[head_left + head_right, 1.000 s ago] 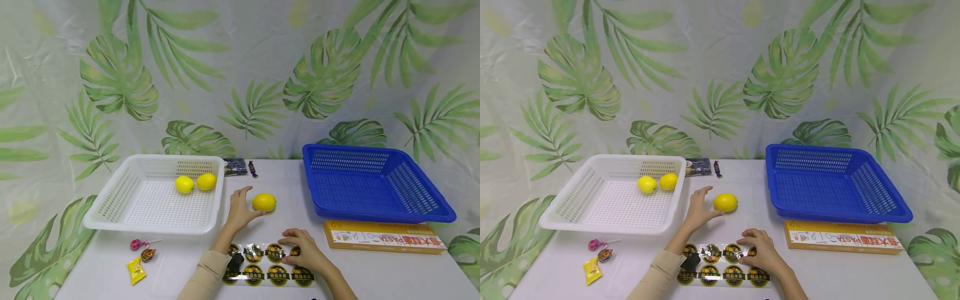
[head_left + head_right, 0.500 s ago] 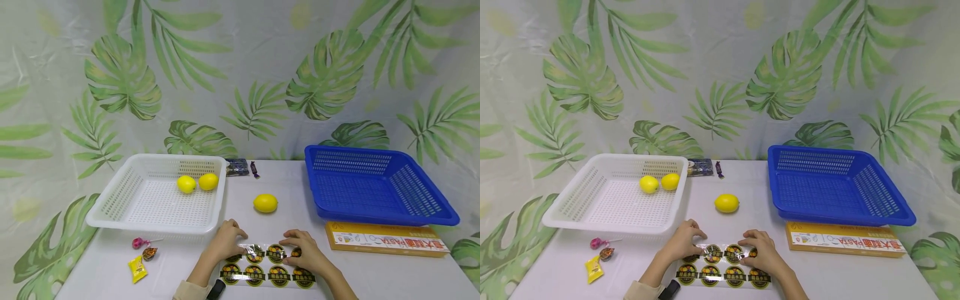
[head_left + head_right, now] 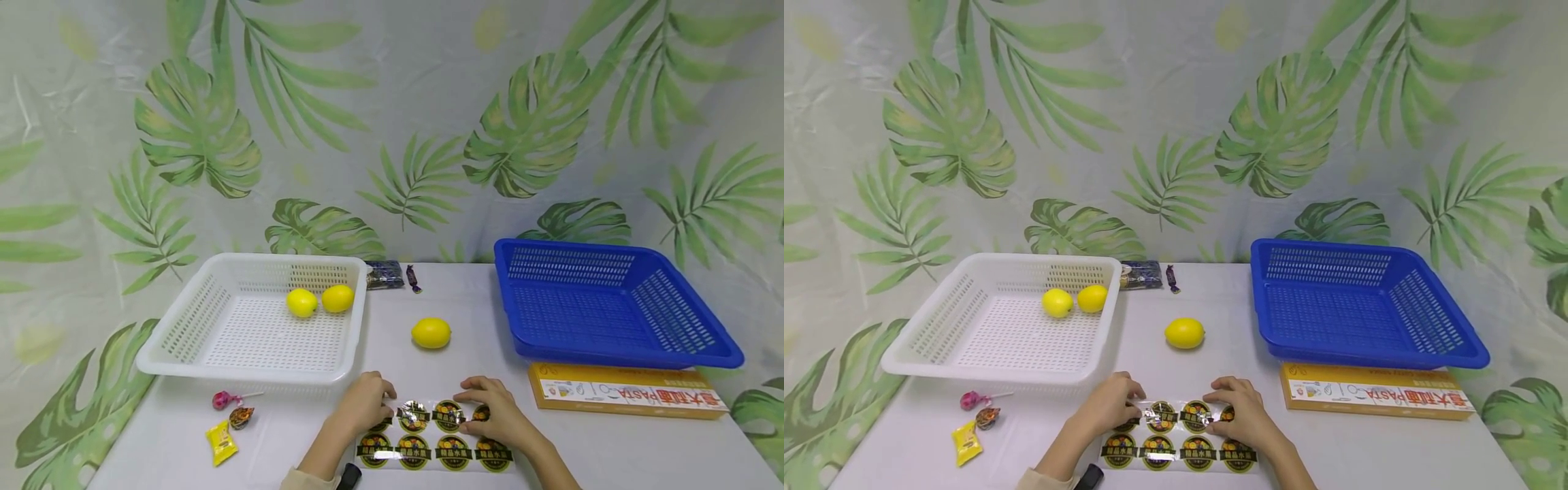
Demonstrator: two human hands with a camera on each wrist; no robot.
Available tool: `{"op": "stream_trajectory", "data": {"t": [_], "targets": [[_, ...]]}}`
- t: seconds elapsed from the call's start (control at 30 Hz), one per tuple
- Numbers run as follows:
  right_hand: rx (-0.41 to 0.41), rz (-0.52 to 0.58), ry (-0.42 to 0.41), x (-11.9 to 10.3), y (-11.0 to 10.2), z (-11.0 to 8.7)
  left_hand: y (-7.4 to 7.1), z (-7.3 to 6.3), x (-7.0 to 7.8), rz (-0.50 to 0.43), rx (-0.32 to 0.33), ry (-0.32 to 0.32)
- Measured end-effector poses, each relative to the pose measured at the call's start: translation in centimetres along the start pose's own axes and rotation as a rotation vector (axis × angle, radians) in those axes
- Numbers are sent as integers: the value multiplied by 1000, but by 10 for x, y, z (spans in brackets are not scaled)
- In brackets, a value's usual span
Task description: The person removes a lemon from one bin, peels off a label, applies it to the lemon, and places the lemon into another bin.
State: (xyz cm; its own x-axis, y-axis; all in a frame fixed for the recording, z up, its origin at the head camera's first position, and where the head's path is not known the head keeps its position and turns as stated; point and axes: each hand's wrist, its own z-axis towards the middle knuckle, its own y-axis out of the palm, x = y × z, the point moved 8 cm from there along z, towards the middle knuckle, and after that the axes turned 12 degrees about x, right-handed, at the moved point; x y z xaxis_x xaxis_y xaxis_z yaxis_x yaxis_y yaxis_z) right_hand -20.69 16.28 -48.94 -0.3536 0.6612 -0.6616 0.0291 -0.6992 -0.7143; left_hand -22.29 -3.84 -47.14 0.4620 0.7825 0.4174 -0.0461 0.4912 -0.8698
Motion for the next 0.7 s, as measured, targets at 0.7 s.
{"op": "stream_trajectory", "data": {"t": [0.7], "targets": [[-25,-94,-16,-17,-1,2,-5,-14,-2,-50,-21,13]]}}
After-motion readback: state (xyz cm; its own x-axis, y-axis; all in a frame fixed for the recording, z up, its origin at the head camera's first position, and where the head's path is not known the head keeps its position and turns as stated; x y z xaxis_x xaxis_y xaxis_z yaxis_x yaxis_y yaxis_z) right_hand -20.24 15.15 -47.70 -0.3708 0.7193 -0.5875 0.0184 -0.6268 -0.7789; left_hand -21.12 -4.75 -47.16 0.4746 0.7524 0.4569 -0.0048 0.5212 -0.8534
